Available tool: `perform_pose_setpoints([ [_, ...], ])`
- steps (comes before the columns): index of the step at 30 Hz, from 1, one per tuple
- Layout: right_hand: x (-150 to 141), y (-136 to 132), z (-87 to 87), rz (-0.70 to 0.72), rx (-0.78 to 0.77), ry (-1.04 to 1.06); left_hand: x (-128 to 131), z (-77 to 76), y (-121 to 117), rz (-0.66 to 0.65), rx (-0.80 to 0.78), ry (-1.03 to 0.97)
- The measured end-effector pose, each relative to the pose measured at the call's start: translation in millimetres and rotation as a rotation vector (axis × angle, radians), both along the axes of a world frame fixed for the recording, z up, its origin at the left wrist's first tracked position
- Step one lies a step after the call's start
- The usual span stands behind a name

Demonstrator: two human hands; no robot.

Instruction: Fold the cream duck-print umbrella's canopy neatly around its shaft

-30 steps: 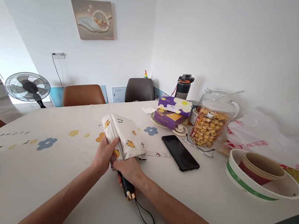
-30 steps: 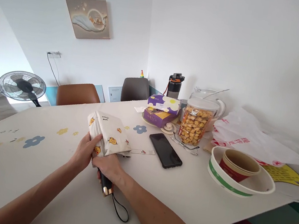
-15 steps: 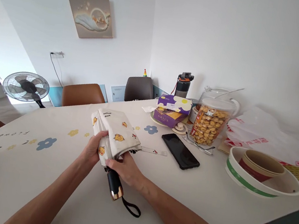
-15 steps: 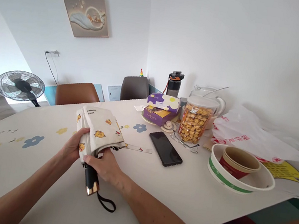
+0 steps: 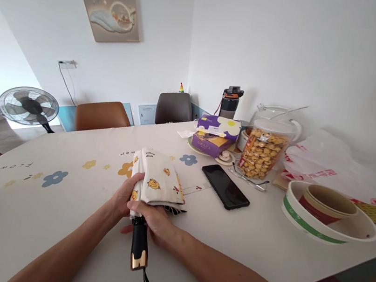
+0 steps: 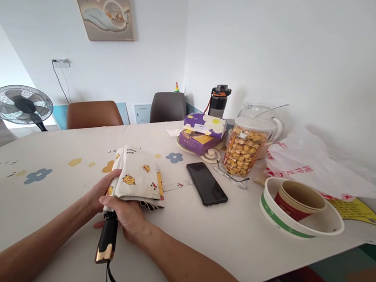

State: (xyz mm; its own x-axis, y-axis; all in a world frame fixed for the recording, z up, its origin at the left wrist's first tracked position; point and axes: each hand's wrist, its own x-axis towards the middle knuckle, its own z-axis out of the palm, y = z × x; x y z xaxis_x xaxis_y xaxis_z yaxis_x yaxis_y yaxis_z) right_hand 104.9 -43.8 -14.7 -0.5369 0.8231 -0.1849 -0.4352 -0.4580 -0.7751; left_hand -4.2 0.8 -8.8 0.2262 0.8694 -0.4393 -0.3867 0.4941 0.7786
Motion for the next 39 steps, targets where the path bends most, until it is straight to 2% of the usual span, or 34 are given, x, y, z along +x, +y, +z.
perform_pose_setpoints([
  [5, 0, 4, -3.3, 0.017, -0.013, -0.053, 4, 3.2, -5, 0.188, 0.19, 0.18],
  [8, 3, 7, 0.7, 0.071, -0.011, -0.152, 1, 3.1, -5, 0.246, 0.297, 0.274],
  [10, 5, 9, 3.9, 0.034, -0.012, -0.202, 1, 0.5, -6, 0.191, 0.244, 0.218],
  [14, 6, 16, 5.3, -0.056, 0.029, -0.275, 8, -9.4, -11, -0.11, 0.006, 0.021],
  [15, 7, 18, 4.5, -0.041, 0.041, -0.318, 11, -11.5, -12, -0.135, -0.014, -0.003],
  [17, 10, 22, 3.2, -0.002, 0.101, -0.419, 14, -13.8, -13, -0.096, -0.007, -0.065],
  [19, 16, 26, 4.5, 0.064, 0.195, -0.519, 15, -13.1, -12, -0.042, -0.008, -0.158],
  [21, 26, 29, 11.1, 0.195, 0.287, -0.601, 14, -10.7, -11, -0.019, -0.043, -0.238],
  [24, 44, 30, 32.0, 0.487, 0.359, -0.67, 10, -8.1, -7, 0.027, -0.06, -0.3],
  [25, 50, 31, 41.0, 0.551, 0.377, -0.66, 9, -8.0, -6, 0.055, -0.052, -0.312],
  [26, 55, 34, 50.2, 0.554, 0.404, -0.637, 8, -8.2, -4, 0.083, -0.041, -0.32],
  [27, 60, 37, 58.9, 0.512, 0.425, -0.626, 7, -8.5, -3, 0.114, -0.033, -0.324],
  [30, 72, 58, 76.3, 0.126, 0.466, -0.646, 6, -9.3, -2, 0.202, -0.027, -0.329],
  [32, 80, 76, 76.8, -0.124, 0.483, -0.757, 6, -9.1, -2, 0.22, -0.04, -0.33],
  [33, 83, 84, 73.7, -0.205, 0.482, -0.827, 6, -8.9, -1, 0.221, -0.046, -0.335],
  [35, 89, 98, 63.0, -0.278, 0.433, -0.956, 5, -8.6, -1, 0.208, -0.055, -0.347],
  [39, 89, 108, 41.2, -0.183, 0.224, -0.961, 4, -9.2, 0, 0.156, -0.044, -0.37],
])
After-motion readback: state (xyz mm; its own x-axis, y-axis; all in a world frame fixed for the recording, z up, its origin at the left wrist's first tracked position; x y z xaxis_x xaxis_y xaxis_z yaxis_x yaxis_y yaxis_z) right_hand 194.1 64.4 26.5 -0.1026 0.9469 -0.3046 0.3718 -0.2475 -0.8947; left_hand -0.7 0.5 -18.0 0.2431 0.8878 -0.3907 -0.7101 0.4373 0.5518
